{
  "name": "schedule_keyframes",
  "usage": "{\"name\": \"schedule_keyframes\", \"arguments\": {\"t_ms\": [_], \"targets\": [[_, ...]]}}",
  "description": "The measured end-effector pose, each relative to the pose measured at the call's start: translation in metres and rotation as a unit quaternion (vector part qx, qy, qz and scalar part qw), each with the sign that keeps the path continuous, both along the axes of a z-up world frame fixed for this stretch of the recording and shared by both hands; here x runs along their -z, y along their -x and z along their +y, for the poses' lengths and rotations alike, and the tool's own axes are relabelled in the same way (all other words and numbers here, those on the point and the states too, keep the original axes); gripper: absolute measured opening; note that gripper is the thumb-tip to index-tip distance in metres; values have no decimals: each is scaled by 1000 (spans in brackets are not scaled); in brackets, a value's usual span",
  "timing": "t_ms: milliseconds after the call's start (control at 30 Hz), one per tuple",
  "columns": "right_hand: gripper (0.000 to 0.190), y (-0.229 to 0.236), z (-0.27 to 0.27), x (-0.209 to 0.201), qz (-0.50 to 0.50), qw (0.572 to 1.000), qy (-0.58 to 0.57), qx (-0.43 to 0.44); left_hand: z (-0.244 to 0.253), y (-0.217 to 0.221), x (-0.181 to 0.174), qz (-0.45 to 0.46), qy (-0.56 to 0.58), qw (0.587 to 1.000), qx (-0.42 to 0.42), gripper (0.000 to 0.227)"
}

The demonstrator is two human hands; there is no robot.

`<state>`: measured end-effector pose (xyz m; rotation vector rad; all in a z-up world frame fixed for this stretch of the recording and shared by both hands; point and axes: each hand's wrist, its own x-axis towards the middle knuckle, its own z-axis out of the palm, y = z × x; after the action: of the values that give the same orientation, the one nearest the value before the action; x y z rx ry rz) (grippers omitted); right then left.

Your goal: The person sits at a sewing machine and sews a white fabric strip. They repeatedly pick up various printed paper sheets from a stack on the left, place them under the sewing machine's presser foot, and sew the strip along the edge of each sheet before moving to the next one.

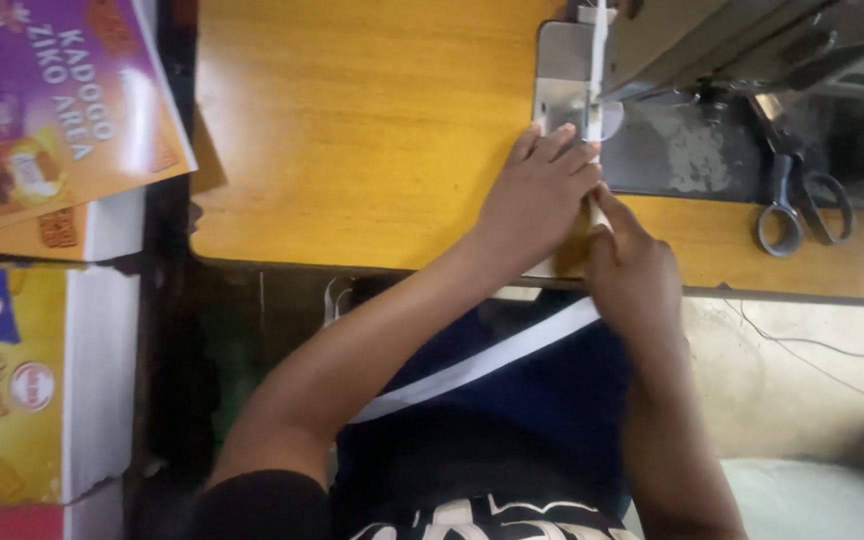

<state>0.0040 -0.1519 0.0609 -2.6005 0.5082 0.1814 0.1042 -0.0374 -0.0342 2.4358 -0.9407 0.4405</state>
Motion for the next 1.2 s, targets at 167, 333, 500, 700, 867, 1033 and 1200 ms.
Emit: {"name": "schedule_keyframes", "arguments": {"t_ms": [167,333,500,700,867,1033,1200], "targets": [[57,33,22,-6,-63,939,-332,66,-5,-3,4,-15,6,999,-29,14],[54,83,31,46,-169,948,-254,92,3,3,-14,-36,31,999,-26,8],[55,90,31,46,-127,989,-69,13,48,0,-17,26,3,999,22,41],[53,90,27,60,-186,981,-49,-13,191,-13,-40,-67,-5,984,-162,46],[54,94,25,58,-169,984,-48,-18,308,-41,-73,-69,-31,944,-322,52],[55,93,25,56,-161,985,-60,-8,361,-73,-58,71,-170,845,-501,96],[53,95,20,60,-186,980,-64,-38,377,-66,-63,119,-161,844,-498,75]]}}
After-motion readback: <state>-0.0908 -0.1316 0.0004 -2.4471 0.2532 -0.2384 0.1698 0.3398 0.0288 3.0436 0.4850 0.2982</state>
